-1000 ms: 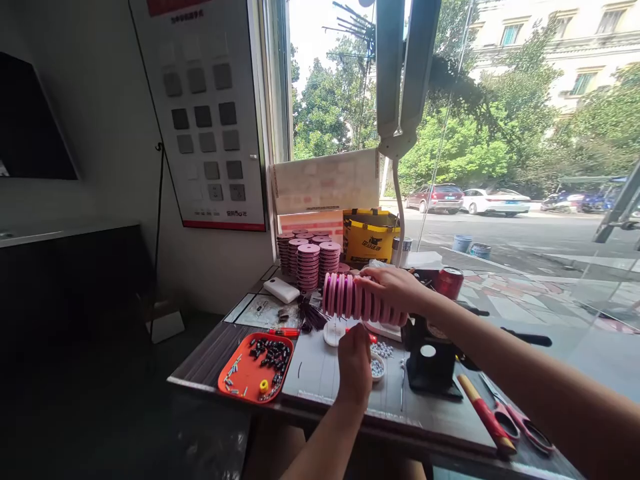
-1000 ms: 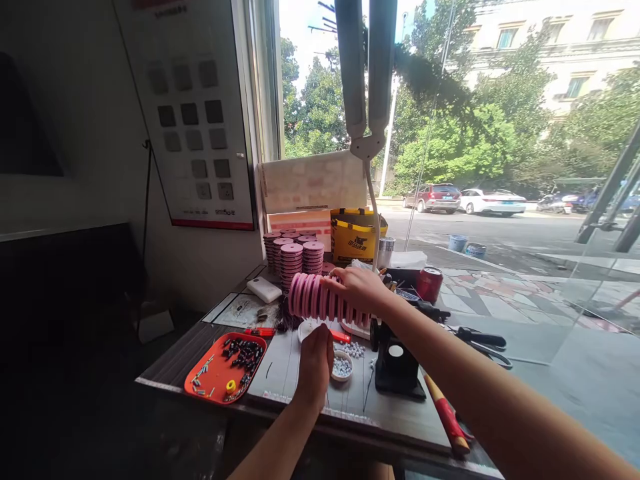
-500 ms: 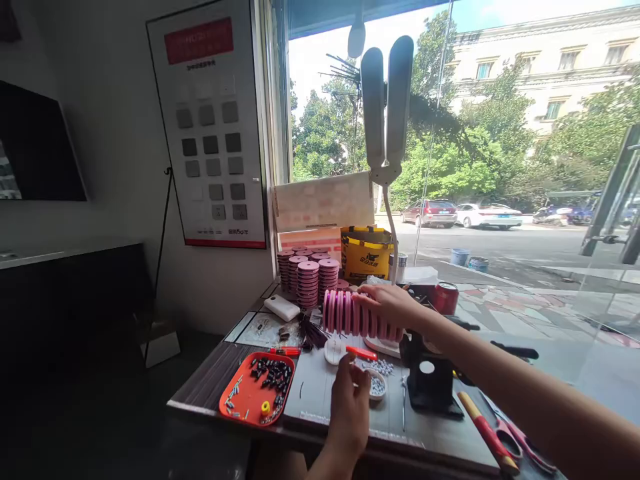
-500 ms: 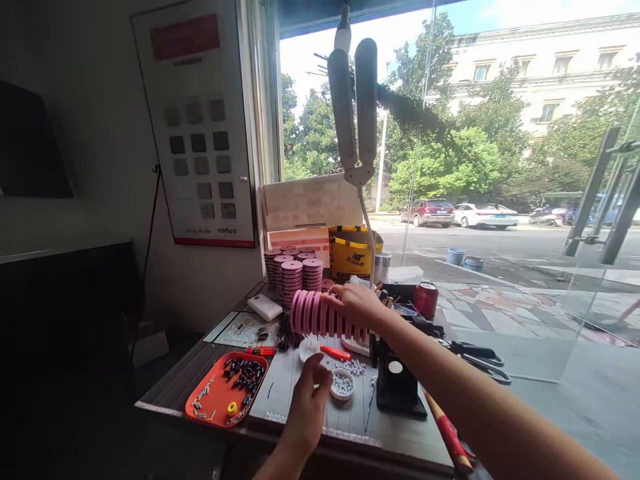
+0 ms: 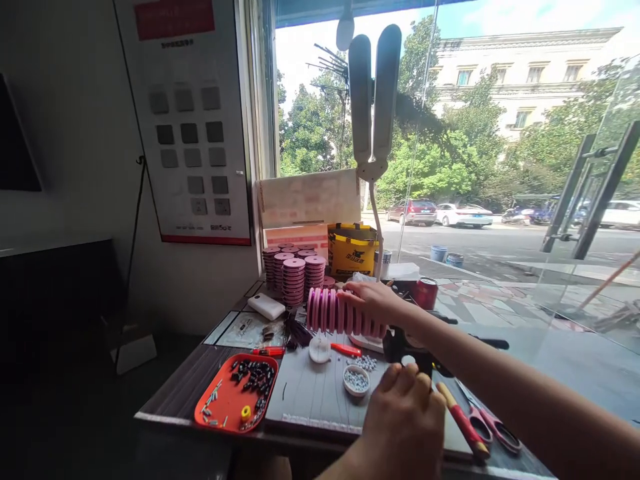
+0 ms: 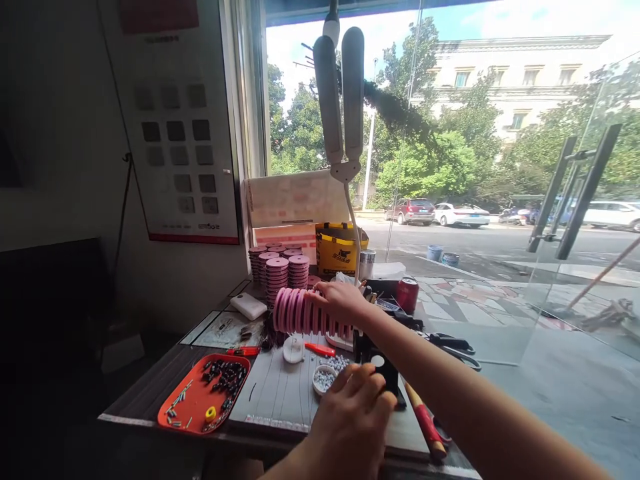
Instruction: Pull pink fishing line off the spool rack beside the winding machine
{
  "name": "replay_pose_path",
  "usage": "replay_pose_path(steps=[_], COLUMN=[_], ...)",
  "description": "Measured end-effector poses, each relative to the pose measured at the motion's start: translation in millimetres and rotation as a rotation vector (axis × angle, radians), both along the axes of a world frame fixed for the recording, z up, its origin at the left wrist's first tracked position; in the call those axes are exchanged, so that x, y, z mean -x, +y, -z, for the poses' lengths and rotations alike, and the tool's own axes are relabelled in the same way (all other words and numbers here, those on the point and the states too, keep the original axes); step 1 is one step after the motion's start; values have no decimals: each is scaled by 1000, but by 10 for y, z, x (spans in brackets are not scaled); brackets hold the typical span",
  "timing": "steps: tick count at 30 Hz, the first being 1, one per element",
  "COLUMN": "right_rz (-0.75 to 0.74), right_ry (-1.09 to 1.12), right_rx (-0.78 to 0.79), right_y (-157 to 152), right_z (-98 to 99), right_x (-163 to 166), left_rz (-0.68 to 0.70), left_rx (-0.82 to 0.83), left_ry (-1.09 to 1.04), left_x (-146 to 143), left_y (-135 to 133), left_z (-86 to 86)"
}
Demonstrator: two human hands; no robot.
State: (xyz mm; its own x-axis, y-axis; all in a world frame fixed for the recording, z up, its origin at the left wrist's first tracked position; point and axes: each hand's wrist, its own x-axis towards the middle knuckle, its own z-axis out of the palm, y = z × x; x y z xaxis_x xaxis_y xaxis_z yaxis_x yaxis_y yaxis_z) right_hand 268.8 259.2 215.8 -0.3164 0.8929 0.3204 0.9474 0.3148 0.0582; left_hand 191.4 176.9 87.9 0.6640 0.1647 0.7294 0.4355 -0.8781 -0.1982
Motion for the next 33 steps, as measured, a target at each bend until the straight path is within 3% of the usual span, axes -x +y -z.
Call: replay_pose_path(steps=[2,4,8,15,22,28,31,32,33], right_rz=[2,-1,-42,-116,-22,11,29,37,48], right_ry=[2,9,31,73,54,39,60,63,60], right_rx=[0,4,34,193,33,8,-130,-182,-224], right_y=[5,4,32,173,-1,-71,-257,-320,-369], right_z=[1,2,-25,-143,-31,-18,57,99,144], right_x=[-1,-6,-53,-128,-60,-18,-53,-99,-167], left_rz=[-148,-197,-159,-131,-117,-69,77,106,103], left_rx=[-97,-129,-180,-251,-275,-265,-103,119,194], left_ry=[143,218,300,317,297,218,-45,-208,-270], left_x=[-57,-97,-101,21,2,-43,150,274,419], left_y=[162,316,483,507,523,437,157,32,-92], left_z=[-45,-42,21,32,55,26,174,249,329])
